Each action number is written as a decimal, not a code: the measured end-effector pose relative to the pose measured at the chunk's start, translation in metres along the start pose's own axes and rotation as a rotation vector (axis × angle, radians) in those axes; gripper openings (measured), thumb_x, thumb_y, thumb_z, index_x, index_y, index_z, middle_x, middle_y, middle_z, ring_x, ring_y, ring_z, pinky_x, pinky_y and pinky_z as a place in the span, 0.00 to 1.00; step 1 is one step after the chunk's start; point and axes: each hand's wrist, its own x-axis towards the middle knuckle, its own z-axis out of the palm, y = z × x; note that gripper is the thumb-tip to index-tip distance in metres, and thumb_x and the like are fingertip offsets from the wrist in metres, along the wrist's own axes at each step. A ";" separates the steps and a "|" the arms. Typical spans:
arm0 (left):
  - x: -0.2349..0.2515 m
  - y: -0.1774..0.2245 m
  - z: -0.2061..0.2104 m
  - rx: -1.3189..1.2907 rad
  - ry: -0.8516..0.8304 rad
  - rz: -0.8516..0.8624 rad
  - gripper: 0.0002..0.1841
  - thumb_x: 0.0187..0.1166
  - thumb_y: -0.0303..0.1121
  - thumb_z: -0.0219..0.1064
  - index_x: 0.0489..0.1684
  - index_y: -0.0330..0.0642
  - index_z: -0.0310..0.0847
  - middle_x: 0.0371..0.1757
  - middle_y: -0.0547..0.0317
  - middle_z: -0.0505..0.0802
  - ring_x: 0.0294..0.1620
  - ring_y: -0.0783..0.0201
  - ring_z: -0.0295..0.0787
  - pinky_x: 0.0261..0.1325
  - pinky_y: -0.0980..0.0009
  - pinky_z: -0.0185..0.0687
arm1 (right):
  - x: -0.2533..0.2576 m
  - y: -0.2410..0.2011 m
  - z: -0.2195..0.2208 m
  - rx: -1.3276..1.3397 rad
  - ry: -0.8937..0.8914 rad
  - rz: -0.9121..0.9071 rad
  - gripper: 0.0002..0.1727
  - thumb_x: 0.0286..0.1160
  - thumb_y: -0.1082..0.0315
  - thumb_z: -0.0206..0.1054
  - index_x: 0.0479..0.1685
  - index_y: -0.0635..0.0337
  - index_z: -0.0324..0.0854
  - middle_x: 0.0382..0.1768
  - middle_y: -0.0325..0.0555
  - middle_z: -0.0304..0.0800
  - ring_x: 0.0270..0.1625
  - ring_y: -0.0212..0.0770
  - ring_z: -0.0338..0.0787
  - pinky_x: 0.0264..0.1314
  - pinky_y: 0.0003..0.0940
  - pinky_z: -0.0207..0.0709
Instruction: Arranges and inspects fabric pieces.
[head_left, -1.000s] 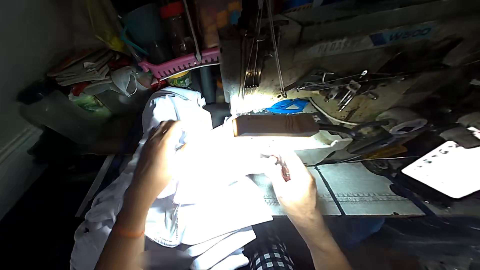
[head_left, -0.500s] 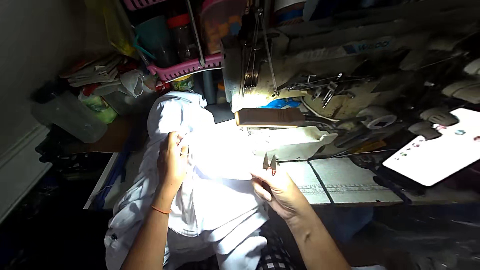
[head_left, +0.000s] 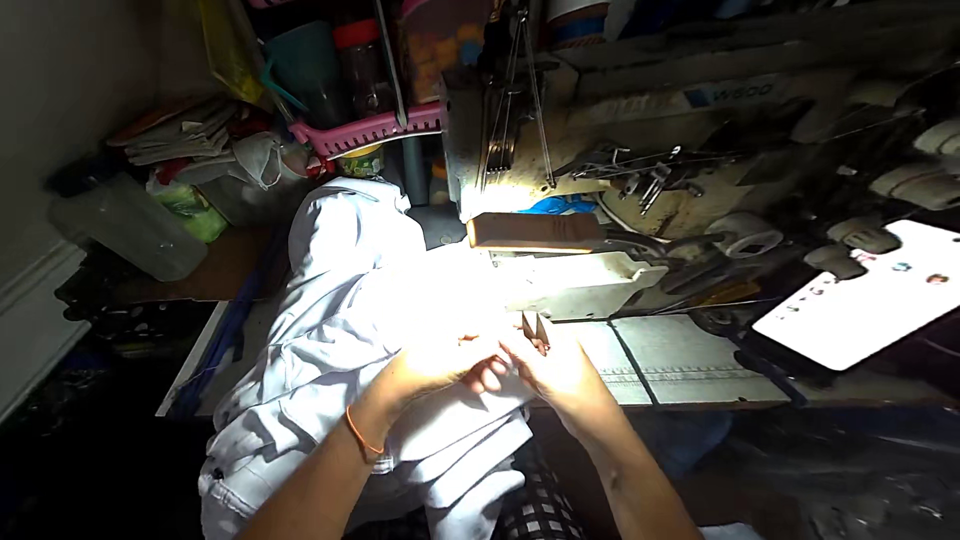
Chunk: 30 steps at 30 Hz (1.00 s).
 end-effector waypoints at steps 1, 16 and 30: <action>-0.002 0.007 -0.005 0.147 -0.090 -0.022 0.17 0.94 0.33 0.48 0.43 0.35 0.82 0.31 0.69 0.88 0.28 0.80 0.85 0.36 0.82 0.83 | 0.003 -0.001 -0.002 -0.003 -0.026 0.031 0.06 0.79 0.65 0.69 0.36 0.57 0.83 0.17 0.32 0.75 0.14 0.24 0.68 0.19 0.21 0.65; -0.054 0.151 -0.086 1.481 0.202 0.098 0.07 0.71 0.41 0.76 0.33 0.52 0.86 0.24 0.68 0.84 0.27 0.66 0.80 0.32 0.57 0.72 | 0.043 -0.053 0.001 -0.311 0.036 -0.313 0.10 0.87 0.66 0.61 0.49 0.64 0.83 0.22 0.43 0.82 0.18 0.33 0.77 0.22 0.30 0.74; -0.010 0.133 -0.083 1.472 0.067 0.106 0.12 0.59 0.34 0.84 0.30 0.43 0.85 0.33 0.54 0.88 0.39 0.53 0.85 0.42 0.50 0.75 | 0.047 -0.005 0.015 0.275 -0.159 -0.149 0.06 0.70 0.71 0.71 0.39 0.54 0.79 0.15 0.35 0.79 0.14 0.24 0.75 0.17 0.16 0.70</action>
